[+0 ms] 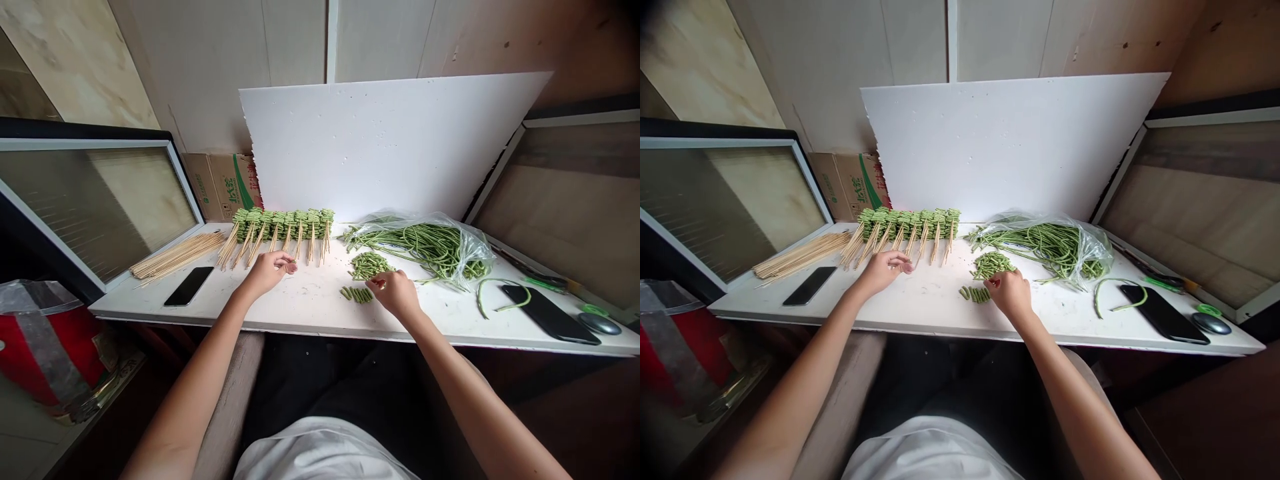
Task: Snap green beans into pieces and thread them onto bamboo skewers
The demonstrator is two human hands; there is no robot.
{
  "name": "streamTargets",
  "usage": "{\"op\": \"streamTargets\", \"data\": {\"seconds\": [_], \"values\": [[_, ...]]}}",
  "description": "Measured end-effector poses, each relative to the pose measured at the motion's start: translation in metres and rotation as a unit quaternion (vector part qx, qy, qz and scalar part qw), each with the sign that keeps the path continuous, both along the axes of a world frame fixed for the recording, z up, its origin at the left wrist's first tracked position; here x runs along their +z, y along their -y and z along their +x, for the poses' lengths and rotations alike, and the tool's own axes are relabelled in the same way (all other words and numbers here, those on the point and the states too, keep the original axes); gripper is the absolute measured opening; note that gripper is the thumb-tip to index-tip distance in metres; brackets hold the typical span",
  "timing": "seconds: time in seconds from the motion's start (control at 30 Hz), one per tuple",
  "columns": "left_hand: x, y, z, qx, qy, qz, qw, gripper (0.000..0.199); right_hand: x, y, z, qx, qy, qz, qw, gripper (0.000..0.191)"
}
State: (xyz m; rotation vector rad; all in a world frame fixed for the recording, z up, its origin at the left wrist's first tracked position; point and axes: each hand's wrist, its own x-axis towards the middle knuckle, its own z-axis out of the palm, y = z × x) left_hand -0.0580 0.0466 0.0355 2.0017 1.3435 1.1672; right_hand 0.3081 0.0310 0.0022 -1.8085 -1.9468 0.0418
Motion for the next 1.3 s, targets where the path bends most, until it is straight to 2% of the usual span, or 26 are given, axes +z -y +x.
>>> {"op": "streamTargets", "data": {"seconds": [0.07,0.17,0.27,0.3,0.37,0.47,0.53,0.63,0.73,0.9,1.1,1.3], "values": [[0.0,0.004,0.008,-0.02,0.034,-0.016,0.999,0.042,-0.006,0.0,0.0,-0.032,0.047,-0.033,0.998,0.023],[0.006,0.012,0.016,-0.052,0.068,-0.038,0.996,0.046,-0.006,0.0,0.001,-0.045,0.056,-0.065,0.995,0.031],[0.015,0.026,0.026,-0.063,0.024,-0.032,0.997,0.046,0.003,0.004,-0.004,-0.027,0.037,-0.051,0.998,0.037],[0.018,0.031,0.031,-0.067,0.002,-0.025,0.997,0.046,0.007,0.007,-0.007,0.0,0.017,-0.037,0.999,0.037],[0.022,0.043,0.043,-0.085,-0.04,-0.004,0.996,0.049,0.018,0.016,-0.016,0.098,-0.061,-0.019,0.993,0.038],[0.022,0.058,0.063,-0.101,-0.108,0.061,0.987,0.065,0.034,0.035,-0.032,0.261,-0.195,-0.033,0.945,0.044],[0.018,0.065,0.075,-0.112,-0.147,0.112,0.976,0.069,0.04,0.046,-0.041,0.304,-0.24,-0.032,0.921,0.046],[0.012,0.069,0.085,-0.147,-0.17,0.179,0.958,0.07,0.042,0.054,-0.048,0.325,-0.256,0.005,0.91,0.038],[0.011,0.068,0.087,-0.138,-0.154,0.22,0.953,0.072,0.04,0.053,-0.048,0.327,-0.272,0.048,0.904,0.033],[0.017,0.068,0.082,-0.082,-0.112,0.229,0.963,0.052,0.042,0.049,-0.046,0.293,-0.315,0.091,0.898,0.031],[0.016,0.068,0.086,-0.071,-0.085,0.263,0.959,0.028,0.042,0.051,-0.05,0.301,-0.289,0.159,0.895,0.029],[0.013,0.068,0.087,-0.06,-0.05,0.26,0.962,0.026,0.037,0.05,-0.051,0.349,-0.271,0.189,0.877,0.018]]}}
